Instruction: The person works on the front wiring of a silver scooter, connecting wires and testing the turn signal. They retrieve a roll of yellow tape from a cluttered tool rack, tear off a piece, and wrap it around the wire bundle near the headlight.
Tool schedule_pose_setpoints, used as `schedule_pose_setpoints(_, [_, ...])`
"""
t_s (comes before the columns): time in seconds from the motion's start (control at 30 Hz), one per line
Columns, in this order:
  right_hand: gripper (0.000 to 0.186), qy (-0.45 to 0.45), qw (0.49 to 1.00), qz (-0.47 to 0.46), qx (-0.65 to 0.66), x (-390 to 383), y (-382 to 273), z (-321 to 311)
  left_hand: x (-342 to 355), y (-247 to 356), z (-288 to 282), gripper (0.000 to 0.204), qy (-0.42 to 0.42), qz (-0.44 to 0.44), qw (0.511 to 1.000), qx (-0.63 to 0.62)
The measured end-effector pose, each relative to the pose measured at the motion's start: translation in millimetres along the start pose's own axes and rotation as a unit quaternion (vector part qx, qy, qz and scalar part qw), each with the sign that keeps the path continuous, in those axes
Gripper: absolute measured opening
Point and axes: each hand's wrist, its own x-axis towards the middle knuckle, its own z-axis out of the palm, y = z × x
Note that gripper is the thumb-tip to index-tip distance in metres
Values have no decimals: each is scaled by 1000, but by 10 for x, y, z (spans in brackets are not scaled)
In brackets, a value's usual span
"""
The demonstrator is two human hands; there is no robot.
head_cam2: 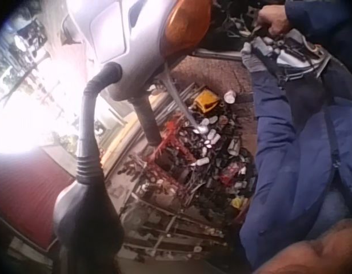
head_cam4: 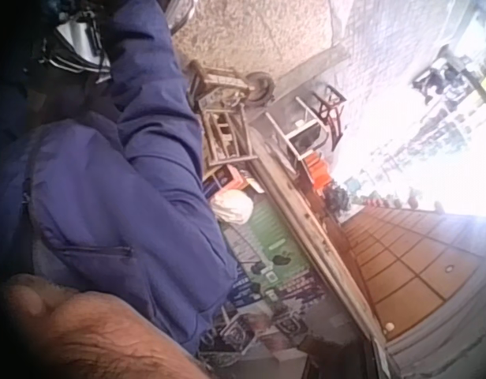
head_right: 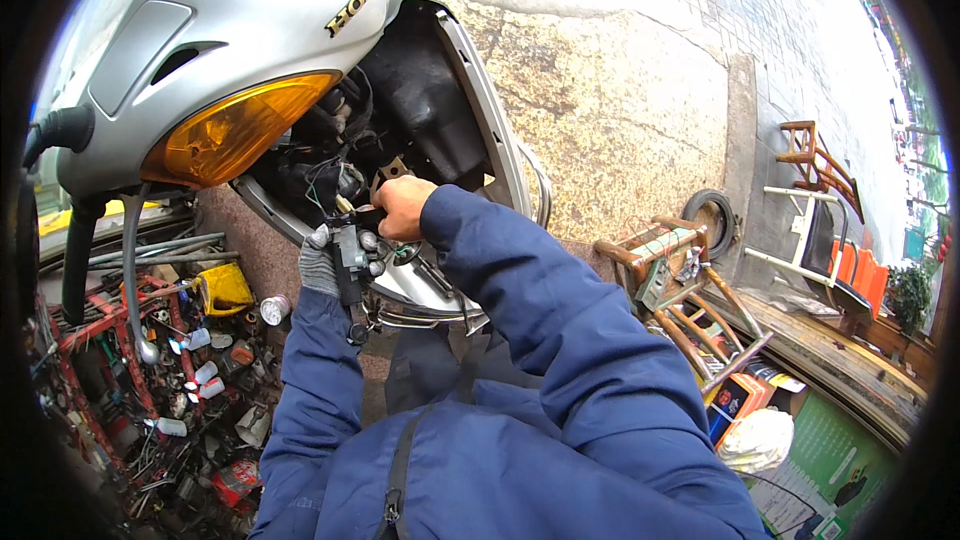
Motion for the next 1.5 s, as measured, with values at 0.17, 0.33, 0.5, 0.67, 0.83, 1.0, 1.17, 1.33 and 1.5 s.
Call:
schedule_pose_setpoints(0.17, [39, 0, 1000, 14, -13, -50, -15, -35, 15, -23, 63, 65, 32, -2, 999, -8])
schedule_pose_setpoints(0.33, [34, 1, 999, 38, -23, -69, -42, -46, 15, -36, 50, 66, 36, 6, 999, -3])
schedule_pose_setpoints(0.5, [31, 5, 999, 41, -12, -98, -54, -58, 12, -22, -30, 73, 3, -9, 1000, -3])
schedule_pose_setpoints(0.67, [30, 24, 998, 49, -18, -146, -85, -78, 36, -21, -46, 74, -16, -28, 999, -24])
schedule_pose_setpoints(0.83, [30, 42, 997, 58, -8, -210, -71, -92, 38, -60, -14, 70, -26, -11, 999, -37])
schedule_pose_setpoints(1.0, [30, 29, 997, 66, -1, -202, -46, -89, 36, -56, 12, 70, -29, 2, 1000, -10])
schedule_pose_setpoints(1.17, [31, 17, 998, 61, 0, -157, -57, -71, 42, -52, 77, 73, -26, -11, 1000, -11])
schedule_pose_setpoints(1.33, [31, 7, 998, 64, 11, -137, -67, -71, 40, -57, 118, 73, 4, -11, 1000, -21])
schedule_pose_setpoints(1.5, [30, 10, 998, 57, 12, -143, -87, -93, 68, -30, 84, 70, -15, -13, 1000, 3])
